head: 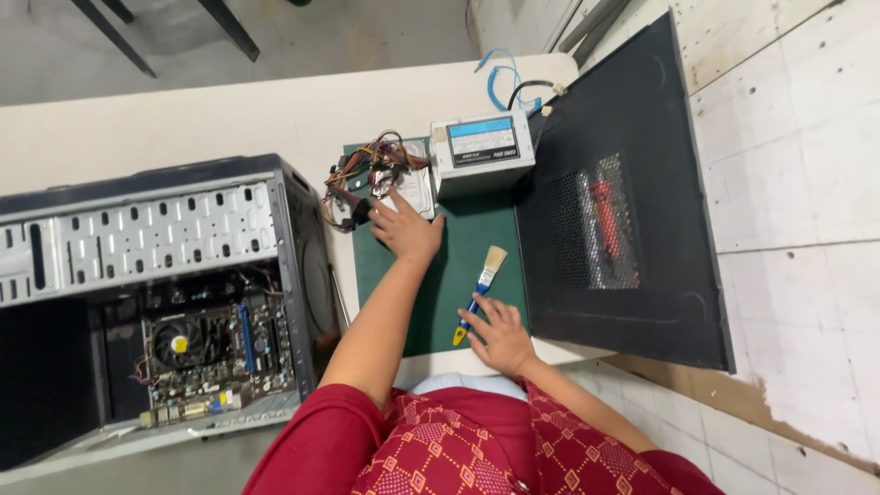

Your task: The person removes a hard drive from a desktop computer case, uses a brush to clean both sides of the drive, then places it back into the case.

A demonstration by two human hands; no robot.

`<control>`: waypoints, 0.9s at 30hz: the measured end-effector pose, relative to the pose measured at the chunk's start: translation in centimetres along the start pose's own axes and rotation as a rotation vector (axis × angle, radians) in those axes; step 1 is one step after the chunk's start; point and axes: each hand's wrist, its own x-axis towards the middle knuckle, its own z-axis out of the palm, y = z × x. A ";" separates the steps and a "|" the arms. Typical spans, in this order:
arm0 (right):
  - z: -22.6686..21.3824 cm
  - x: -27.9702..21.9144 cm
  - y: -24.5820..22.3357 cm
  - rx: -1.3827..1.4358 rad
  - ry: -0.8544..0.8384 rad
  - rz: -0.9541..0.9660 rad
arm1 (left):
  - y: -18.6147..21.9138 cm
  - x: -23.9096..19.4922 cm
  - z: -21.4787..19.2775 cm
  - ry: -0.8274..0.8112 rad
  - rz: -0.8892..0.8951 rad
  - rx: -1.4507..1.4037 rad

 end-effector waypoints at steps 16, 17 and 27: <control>0.5 0.2 0.1 -0.010 0.021 -0.011 | -4.1 0.0 6.2 0.380 0.161 -0.111; 0.6 0.2 0.2 -0.017 0.024 -0.010 | -4.1 -0.4 5.9 0.379 0.160 -0.127; 0.4 0.3 0.1 -0.020 0.051 -0.012 | -4.6 -5.3 4.5 0.286 0.102 -0.249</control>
